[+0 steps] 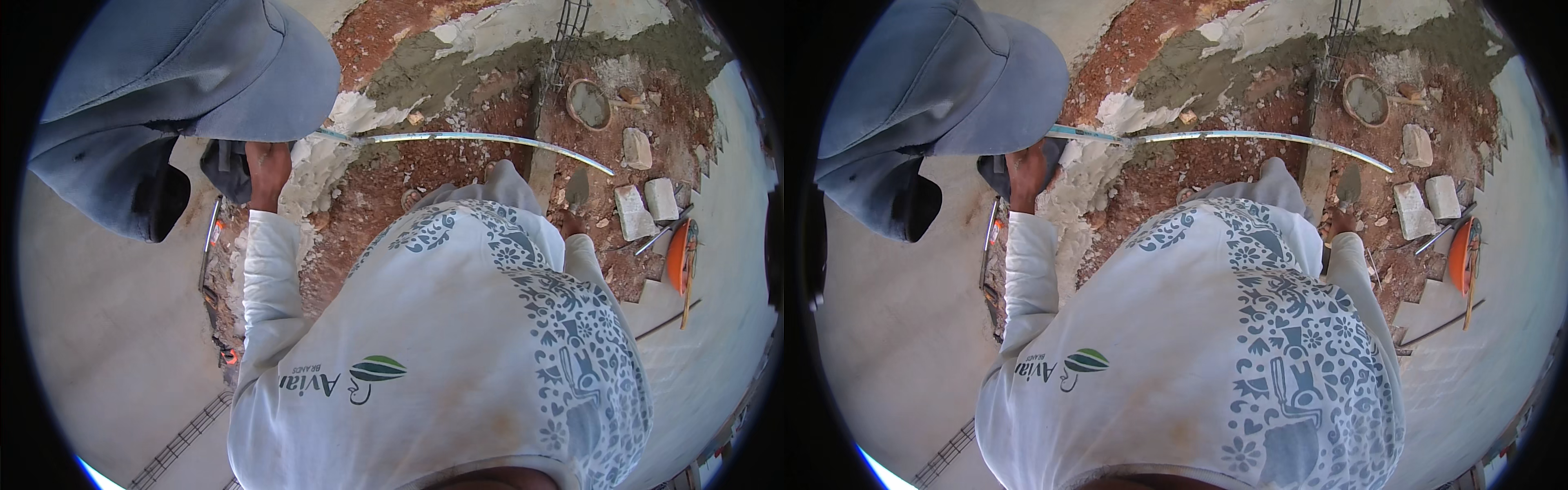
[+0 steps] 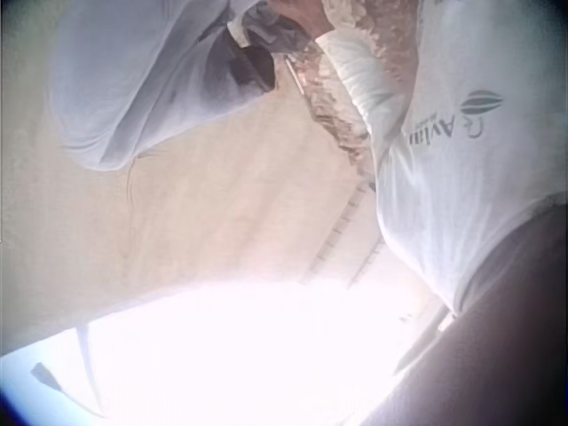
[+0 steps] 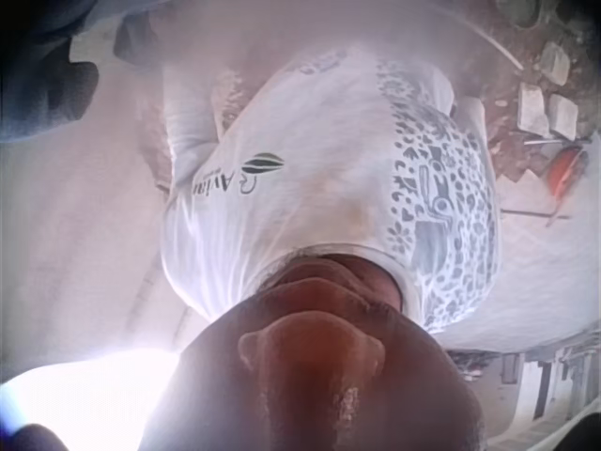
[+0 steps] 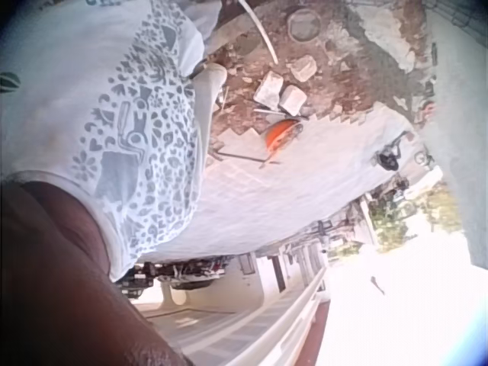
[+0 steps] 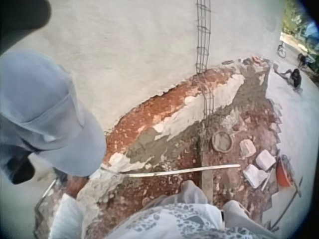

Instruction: The person scoops wet cement from a bucket using a trowel and applies it to a rough brick wall. They repeatedly smooth the surface with the trowel and occasionally use their hand to press the material into the wall. The person works on a specific section of the wall, filling gaps and leveling the surface.

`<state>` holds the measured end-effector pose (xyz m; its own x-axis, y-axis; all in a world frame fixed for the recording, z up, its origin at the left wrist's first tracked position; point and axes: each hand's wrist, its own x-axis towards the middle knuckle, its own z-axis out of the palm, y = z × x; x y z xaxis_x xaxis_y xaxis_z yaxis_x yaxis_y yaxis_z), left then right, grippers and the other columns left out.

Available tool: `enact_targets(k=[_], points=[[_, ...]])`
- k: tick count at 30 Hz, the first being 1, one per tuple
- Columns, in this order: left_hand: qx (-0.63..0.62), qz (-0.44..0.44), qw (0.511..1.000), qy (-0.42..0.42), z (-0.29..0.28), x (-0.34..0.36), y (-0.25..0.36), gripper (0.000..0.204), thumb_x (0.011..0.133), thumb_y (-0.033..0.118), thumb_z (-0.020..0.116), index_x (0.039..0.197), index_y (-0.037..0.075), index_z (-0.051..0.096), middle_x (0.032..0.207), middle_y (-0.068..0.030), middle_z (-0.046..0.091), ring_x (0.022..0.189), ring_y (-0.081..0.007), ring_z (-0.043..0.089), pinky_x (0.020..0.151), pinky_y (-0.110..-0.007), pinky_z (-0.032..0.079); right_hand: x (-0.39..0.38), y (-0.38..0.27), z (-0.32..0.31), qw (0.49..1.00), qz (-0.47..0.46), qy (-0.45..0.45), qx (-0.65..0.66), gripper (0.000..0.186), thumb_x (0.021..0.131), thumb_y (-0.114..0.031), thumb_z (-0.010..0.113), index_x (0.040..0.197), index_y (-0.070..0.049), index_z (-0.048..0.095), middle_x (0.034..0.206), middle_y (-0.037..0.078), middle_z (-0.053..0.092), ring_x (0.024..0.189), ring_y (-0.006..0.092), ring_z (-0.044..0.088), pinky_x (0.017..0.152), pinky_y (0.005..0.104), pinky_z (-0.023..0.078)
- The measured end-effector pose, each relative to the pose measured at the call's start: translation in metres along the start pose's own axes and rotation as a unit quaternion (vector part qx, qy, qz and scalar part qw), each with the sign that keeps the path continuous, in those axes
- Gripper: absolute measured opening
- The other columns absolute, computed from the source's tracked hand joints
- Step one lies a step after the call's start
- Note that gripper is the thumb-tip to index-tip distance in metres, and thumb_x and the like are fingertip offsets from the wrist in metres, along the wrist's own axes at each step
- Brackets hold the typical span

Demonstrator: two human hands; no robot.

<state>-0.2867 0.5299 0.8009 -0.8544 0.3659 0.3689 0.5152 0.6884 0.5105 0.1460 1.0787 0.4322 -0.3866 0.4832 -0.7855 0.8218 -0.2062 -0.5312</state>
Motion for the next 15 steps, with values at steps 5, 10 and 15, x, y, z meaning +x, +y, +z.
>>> enact_targets(k=[5, 10, 15], points=[[0.084, 0.043, 0.996, 0.004, -0.015, -0.001, 0.008, 0.033, 0.102, 0.019, 0.059, 0.116, -0.011, 0.060, 0.105, -0.0171, 0.072, 0.093, -0.0206, 0.064, 0.085, -0.033, 0.048, -0.003, -0.057, 0.041, 0.992, -0.026, -0.057, -0.106, 0.030, 0.090, -0.028, 0.066, 0.116, -0.014, 0.071, 0.087, 0.015, 0.069, 0.073, 0.0255, 0.067, 0.069, 0.0409, 0.056], [-0.026, -0.114, 0.992, -0.043, -0.028, 0.030, 0.066, 0.033, 0.102, 0.021, 0.060, 0.115, -0.009, 0.060, 0.105, -0.0167, 0.072, 0.095, -0.0213, 0.065, 0.086, -0.033, 0.049, -0.013, -0.076, 0.062, 0.831, -0.304, -0.076, -0.459, 0.037, 0.088, -0.032, 0.065, 0.123, -0.022, 0.071, 0.101, 0.020, 0.075, 0.096, 0.0379, 0.073, 0.087, 0.0490, 0.057], [-0.089, -0.131, 0.987, -0.038, -0.029, 0.063, 0.117, 0.034, 0.103, 0.026, 0.062, 0.114, -0.005, 0.062, 0.104, -0.0159, 0.072, 0.096, -0.0218, 0.066, 0.086, -0.035, 0.050, -0.006, -0.053, 0.073, 0.814, -0.264, -0.099, -0.508, 0.042, 0.086, -0.032, 0.063, 0.126, -0.021, 0.070, 0.106, 0.020, 0.074, 0.102, 0.0383, 0.071, 0.094, 0.0458, 0.055]])
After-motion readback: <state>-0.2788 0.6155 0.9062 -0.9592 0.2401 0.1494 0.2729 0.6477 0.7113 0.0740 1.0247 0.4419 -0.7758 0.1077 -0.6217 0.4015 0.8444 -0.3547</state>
